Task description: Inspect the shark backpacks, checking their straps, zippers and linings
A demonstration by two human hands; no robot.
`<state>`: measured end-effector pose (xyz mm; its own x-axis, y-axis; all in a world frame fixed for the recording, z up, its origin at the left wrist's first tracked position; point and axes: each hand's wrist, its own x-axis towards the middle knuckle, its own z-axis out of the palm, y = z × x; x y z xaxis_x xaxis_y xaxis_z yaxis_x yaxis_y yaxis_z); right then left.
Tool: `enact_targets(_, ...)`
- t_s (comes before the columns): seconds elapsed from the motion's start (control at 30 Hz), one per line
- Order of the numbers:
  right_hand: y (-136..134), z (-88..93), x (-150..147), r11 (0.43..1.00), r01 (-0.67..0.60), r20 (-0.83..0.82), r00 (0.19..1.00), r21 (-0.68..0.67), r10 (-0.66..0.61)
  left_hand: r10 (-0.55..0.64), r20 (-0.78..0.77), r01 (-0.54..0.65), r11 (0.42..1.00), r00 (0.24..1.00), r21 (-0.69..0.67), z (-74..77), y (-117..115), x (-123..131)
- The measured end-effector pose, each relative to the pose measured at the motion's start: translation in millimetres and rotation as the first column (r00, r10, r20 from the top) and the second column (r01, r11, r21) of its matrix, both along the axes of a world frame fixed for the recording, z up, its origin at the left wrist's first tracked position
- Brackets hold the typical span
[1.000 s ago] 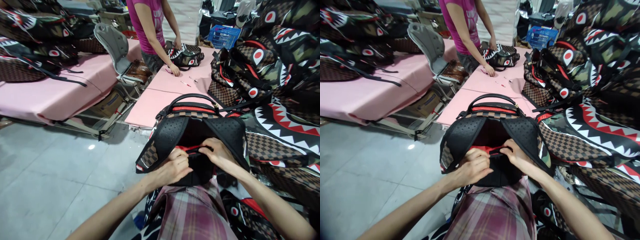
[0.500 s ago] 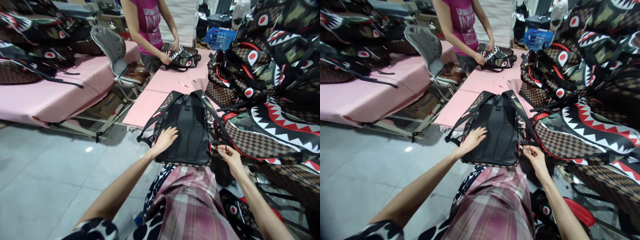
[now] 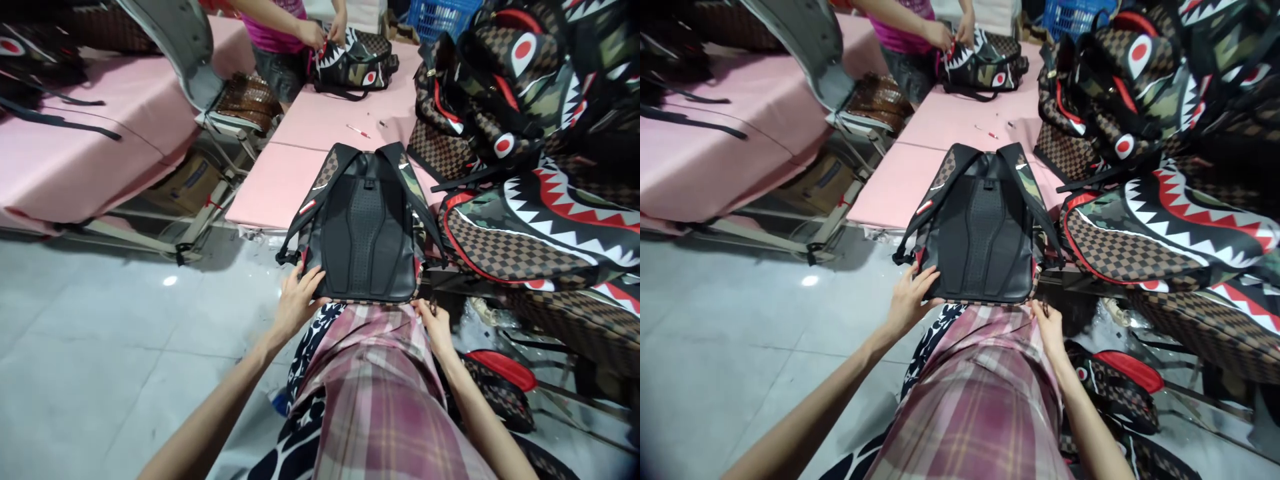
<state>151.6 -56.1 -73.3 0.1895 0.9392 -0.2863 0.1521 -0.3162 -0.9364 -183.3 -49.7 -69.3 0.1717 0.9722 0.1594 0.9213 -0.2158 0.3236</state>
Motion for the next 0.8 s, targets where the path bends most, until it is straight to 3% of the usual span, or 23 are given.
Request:
enact_targets(0.13,-12.0,-1.1,-3.1,0.999,-0.035,0.019,0.999,0.012,0.035,-0.025,0.002,0.025,1.000,1.000,0.006,5.4,9.4,-3.6)
enact_targets(0.23,-5.5,-0.9,-2.7,0.999,-0.031,-0.023,0.999,0.039,0.032,-0.045,0.006,0.045,0.999,0.999,-0.024,13.7,12.6,0.0)
enact_targets(0.33,9.1,5.6,8.4,0.994,0.054,-0.033,0.998,0.092,-0.051,-0.054,-0.012,0.053,0.992,0.998,-0.115,28.4,22.7,15.4)
enact_targets(0.43,19.6,20.3,20.3,0.970,0.127,0.102,0.983,0.207,-0.150,-0.103,-0.032,0.094,0.971,0.994,-0.219,45.4,39.2,32.1)
enact_targets(0.5,19.8,30.8,17.2,0.950,0.020,0.297,0.948,0.311,-0.117,-0.147,-0.008,0.139,0.951,0.989,-0.276,55.0,49.0,37.6)
enact_targets(0.57,14.8,38.0,0.7,0.914,-0.201,0.518,0.855,0.351,-0.011,-0.190,0.030,0.189,0.930,0.981,-0.316,62.1,55.0,38.2)
enact_targets(0.67,3.2,40.8,-42.2,0.816,-0.513,0.770,0.623,0.267,0.140,-0.216,0.072,0.228,0.909,0.974,-0.349,67.8,57.7,34.7)
enact_targets(0.73,-3.2,39.7,-73.3,0.730,-0.654,0.848,0.487,0.196,0.209,-0.214,0.099,0.236,0.905,0.972,-0.355,69.1,57.7,32.2)
enact_targets(0.8,-7.5,38.4,-100.7,0.663,-0.733,0.879,0.407,0.152,0.249,-0.222,0.116,0.249,0.901,0.968,-0.354,69.3,57.8,30.2)
